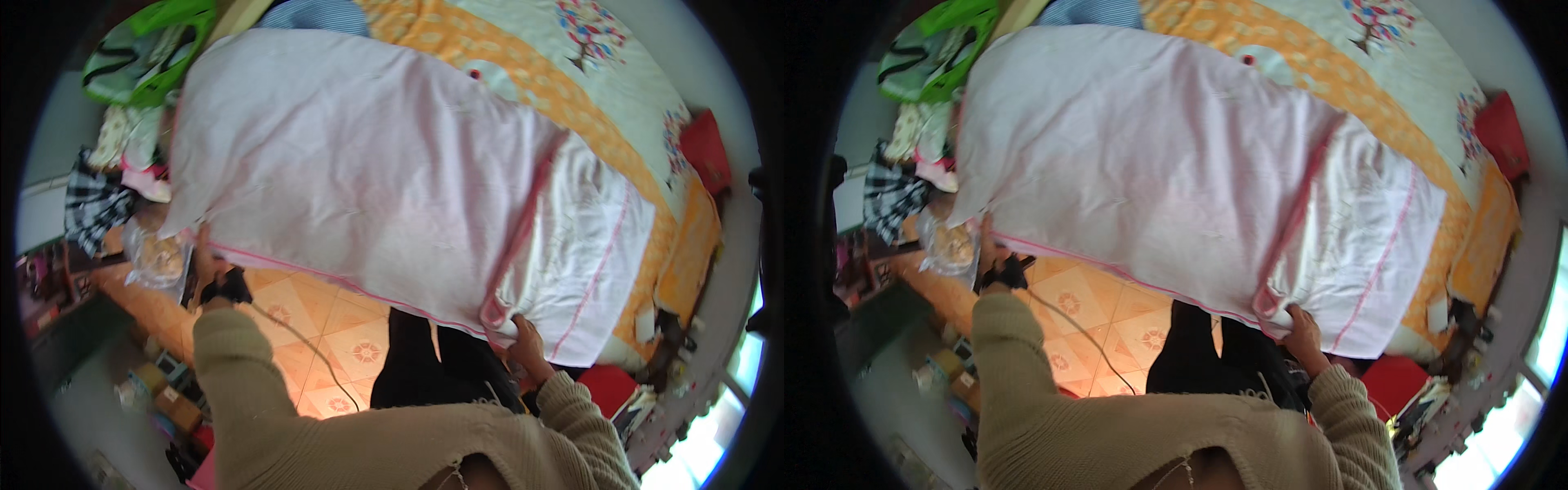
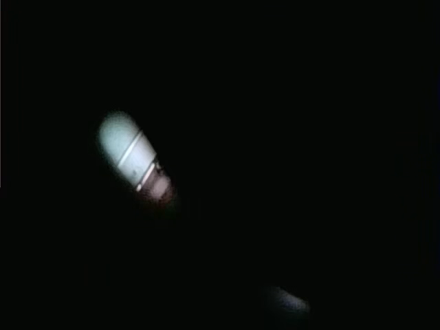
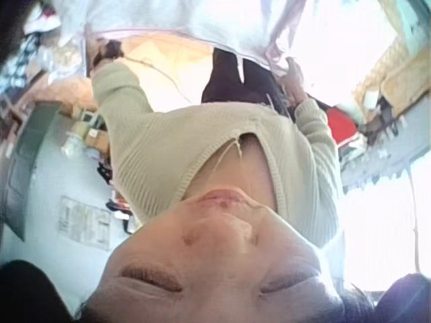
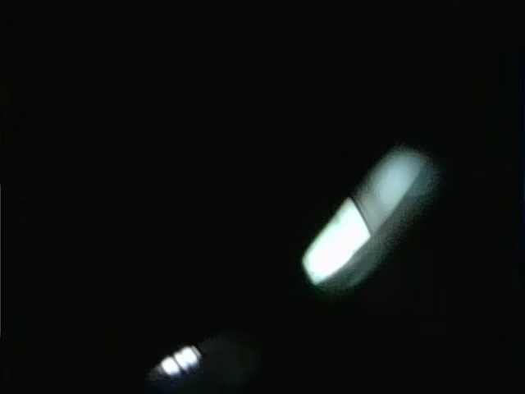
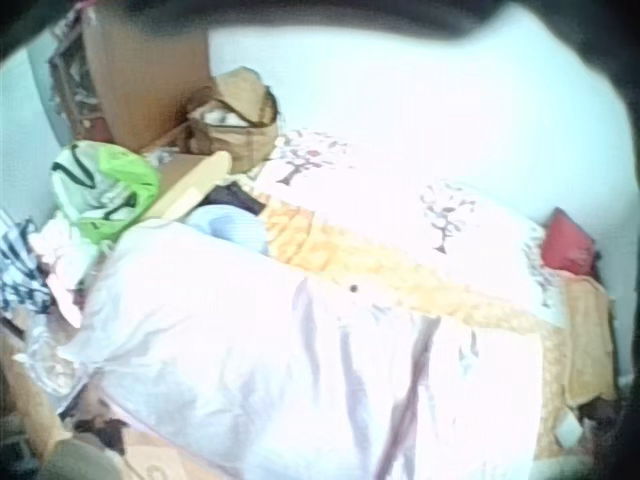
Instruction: The person folds a white duvet on a bed, then folds a blue towel and a black-and-white checkered shirt. The person places the folded items on the bed.
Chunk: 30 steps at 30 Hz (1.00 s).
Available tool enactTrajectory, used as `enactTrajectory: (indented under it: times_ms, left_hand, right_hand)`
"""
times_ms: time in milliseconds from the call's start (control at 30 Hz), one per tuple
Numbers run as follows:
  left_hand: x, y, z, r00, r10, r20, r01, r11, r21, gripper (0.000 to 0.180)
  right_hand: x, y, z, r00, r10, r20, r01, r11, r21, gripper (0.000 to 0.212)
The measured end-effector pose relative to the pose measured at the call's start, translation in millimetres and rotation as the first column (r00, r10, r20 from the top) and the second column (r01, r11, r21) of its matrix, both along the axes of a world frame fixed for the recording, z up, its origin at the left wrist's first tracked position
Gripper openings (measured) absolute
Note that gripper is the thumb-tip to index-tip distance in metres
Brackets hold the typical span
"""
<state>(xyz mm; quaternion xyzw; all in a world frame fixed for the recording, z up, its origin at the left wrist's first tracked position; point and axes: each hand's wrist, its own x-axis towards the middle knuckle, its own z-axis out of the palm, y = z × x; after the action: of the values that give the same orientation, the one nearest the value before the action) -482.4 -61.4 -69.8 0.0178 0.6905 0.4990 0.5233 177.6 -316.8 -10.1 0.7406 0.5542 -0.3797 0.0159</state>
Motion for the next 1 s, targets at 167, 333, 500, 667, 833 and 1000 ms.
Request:
enactTrajectory:
  times_ms: [167, 333, 500, 667, 833, 1000]
  left_hand:
    - [61, 17, 77, 0.904, -0.132, -0.406, 0.28, 0.901, 0.332, 0.062]
    - [198, 2, 174, 0.243, -0.289, -0.926, 0.688, 0.724, -0.045, 0.064]
    - [352, -41, 180, -0.287, 0.088, -0.954, 0.949, -0.113, -0.296, 0.023]
    - [381, -103, 92, -0.593, 0.209, -0.777, 0.677, -0.393, -0.622, 0.025]
    - [401, -112, 102, -0.764, 0.092, -0.639, 0.545, -0.439, -0.714, 0.032]
    - [413, -114, 105, -0.667, -0.552, -0.5, 0.725, -0.636, -0.264, 0.025]
  right_hand:
    - [5, 10, 7, 0.999, -0.037, -0.023, 0.035, 0.996, -0.081, 0.046]
    - [8, 3, 4, 0.999, -0.037, -0.017, 0.036, 0.998, -0.048, 0.038]
    - [13, 4, 5, 0.997, -0.029, -0.066, 0.025, 0.998, -0.057, 0.04]
    - [18, 3, 12, 0.984, -0.028, -0.176, 0.025, 1.0, -0.017, 0.044]
    - [28, -7, 11, 0.976, -0.03, -0.214, 0.048, 0.996, 0.08, 0.049]
    - [35, -10, 8, 0.969, 0.002, -0.249, 0.016, 0.997, 0.072, 0.054]
